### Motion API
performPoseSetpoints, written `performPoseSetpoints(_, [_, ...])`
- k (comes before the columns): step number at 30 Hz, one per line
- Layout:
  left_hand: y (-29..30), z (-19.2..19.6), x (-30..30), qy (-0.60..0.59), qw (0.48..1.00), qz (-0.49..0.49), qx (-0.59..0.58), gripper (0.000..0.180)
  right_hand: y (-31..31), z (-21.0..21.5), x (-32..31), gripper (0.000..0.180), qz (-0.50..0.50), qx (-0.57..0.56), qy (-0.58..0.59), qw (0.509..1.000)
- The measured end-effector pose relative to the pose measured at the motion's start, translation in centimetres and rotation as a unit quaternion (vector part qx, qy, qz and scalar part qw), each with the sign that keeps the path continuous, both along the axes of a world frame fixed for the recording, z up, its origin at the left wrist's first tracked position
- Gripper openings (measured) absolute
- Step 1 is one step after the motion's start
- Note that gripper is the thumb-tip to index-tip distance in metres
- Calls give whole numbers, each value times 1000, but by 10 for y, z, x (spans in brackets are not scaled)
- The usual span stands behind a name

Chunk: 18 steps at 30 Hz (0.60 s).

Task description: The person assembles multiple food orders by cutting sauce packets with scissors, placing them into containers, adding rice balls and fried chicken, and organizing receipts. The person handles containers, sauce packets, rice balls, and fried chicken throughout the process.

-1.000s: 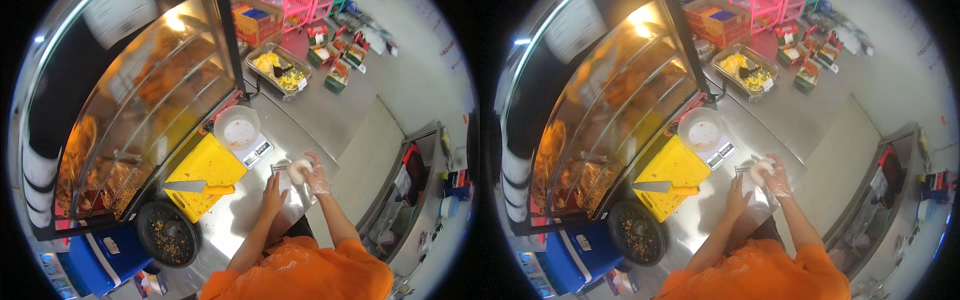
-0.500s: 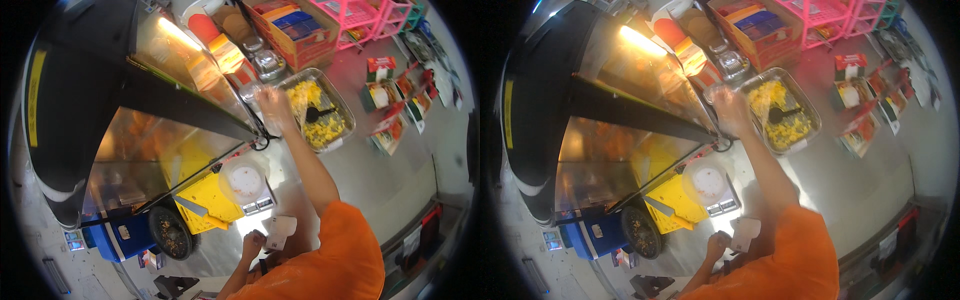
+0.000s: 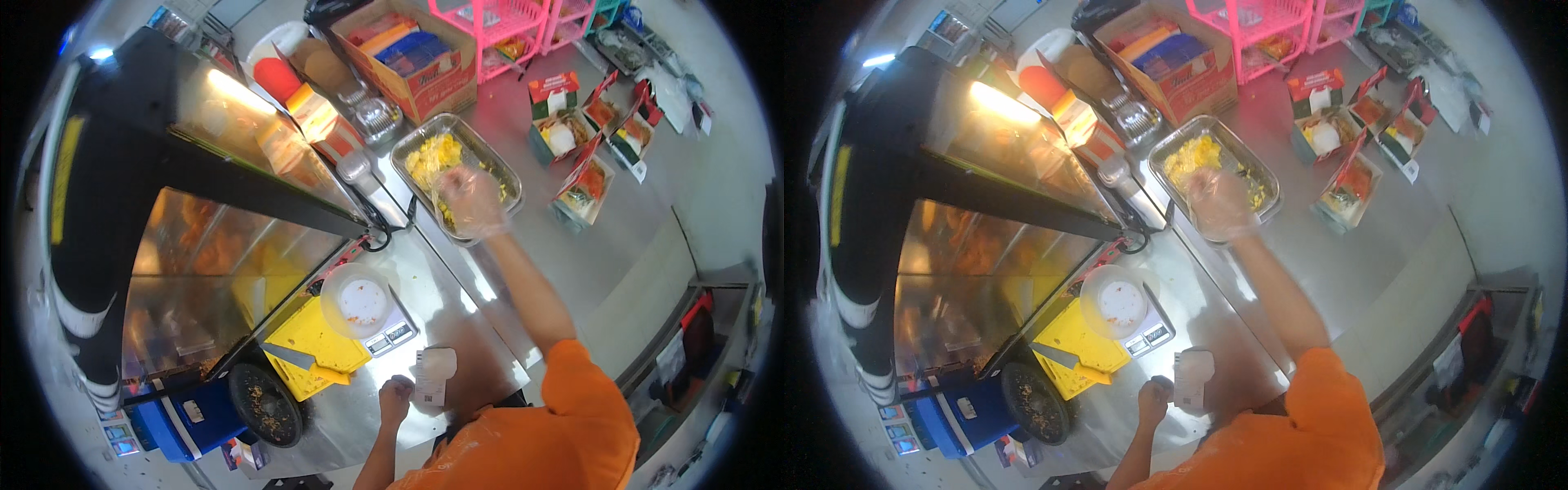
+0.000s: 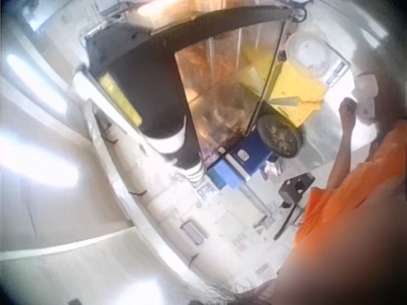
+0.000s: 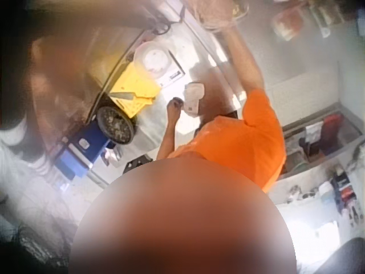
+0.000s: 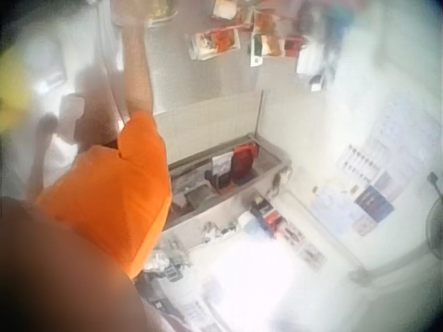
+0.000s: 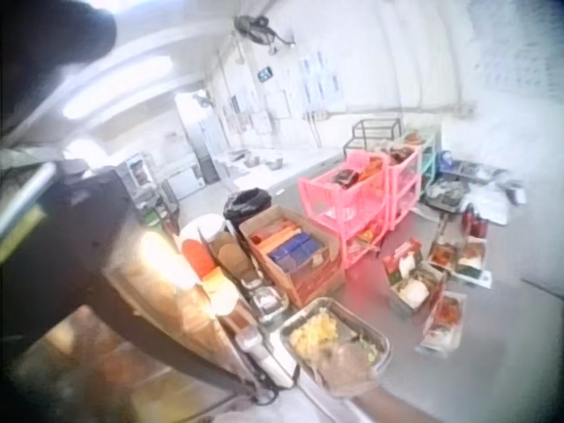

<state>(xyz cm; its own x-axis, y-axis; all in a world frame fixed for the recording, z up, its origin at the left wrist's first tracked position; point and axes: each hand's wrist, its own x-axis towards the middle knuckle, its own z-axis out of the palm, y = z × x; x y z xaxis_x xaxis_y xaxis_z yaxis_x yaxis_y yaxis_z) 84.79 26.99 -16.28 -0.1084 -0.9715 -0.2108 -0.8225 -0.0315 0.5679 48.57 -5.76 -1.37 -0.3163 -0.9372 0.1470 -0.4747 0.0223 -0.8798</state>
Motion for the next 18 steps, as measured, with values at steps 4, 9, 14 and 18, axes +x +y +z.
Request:
performPoseSetpoints(4, [-33,48,-46,8,990,121,-67,10,-90,68,-54,33,47,-121,83,988])
performPoseSetpoints(9, [-136,19,-179,143,984,31,-99,14,-238,61,-59,31,11,-83,248,965])
performPoseSetpoints(14, [-184,-28,-222,19,989,76,-129,11,-351,52,-67,27,54,66,324,942])
performPoseSetpoints(18, [-186,-26,-225,-19,998,33,-43,11,-421,29,-118,23,89,90,405,905])
